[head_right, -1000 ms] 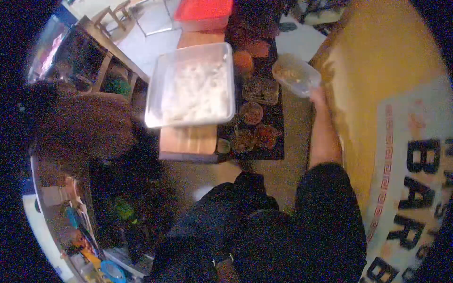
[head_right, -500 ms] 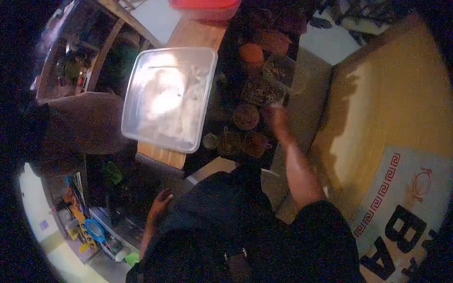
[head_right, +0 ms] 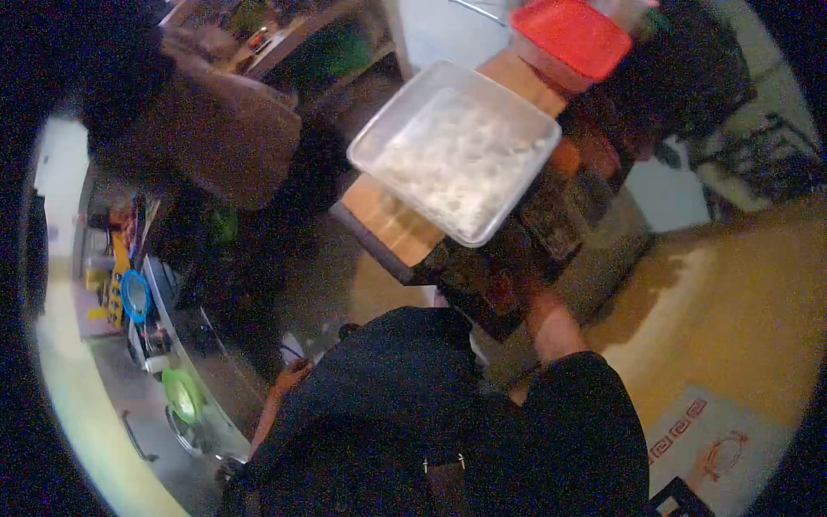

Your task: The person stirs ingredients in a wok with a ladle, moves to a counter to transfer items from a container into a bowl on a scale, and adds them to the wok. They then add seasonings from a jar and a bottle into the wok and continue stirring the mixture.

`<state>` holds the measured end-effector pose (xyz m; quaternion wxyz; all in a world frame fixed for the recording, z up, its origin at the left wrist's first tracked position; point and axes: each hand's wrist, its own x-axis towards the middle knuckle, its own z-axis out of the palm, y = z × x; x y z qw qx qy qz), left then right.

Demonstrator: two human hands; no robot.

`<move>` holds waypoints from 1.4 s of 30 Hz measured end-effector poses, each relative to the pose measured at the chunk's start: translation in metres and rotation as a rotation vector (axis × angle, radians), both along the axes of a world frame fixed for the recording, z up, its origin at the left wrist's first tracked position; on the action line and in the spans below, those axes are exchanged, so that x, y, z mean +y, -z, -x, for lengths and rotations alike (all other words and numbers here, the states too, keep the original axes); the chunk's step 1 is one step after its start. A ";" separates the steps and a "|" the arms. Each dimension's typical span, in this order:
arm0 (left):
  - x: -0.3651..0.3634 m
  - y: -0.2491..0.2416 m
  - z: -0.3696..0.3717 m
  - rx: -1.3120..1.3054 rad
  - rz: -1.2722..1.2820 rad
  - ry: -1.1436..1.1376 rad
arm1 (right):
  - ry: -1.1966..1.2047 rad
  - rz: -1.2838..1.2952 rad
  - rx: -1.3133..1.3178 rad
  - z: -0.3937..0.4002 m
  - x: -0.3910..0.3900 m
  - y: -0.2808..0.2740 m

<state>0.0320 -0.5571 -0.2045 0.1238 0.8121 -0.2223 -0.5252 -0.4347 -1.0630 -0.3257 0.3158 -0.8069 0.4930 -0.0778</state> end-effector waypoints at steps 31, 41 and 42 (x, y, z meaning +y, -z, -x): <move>0.097 -0.022 -0.067 -0.019 0.114 -0.315 | 0.812 -0.846 -1.004 0.082 0.020 -0.073; 0.151 0.055 -0.031 -0.073 -0.023 -0.165 | 0.602 -0.729 -0.569 -0.042 0.119 -0.190; 0.163 0.070 -0.038 -0.067 -0.012 -0.163 | 0.536 -0.782 -0.464 -0.074 0.141 -0.207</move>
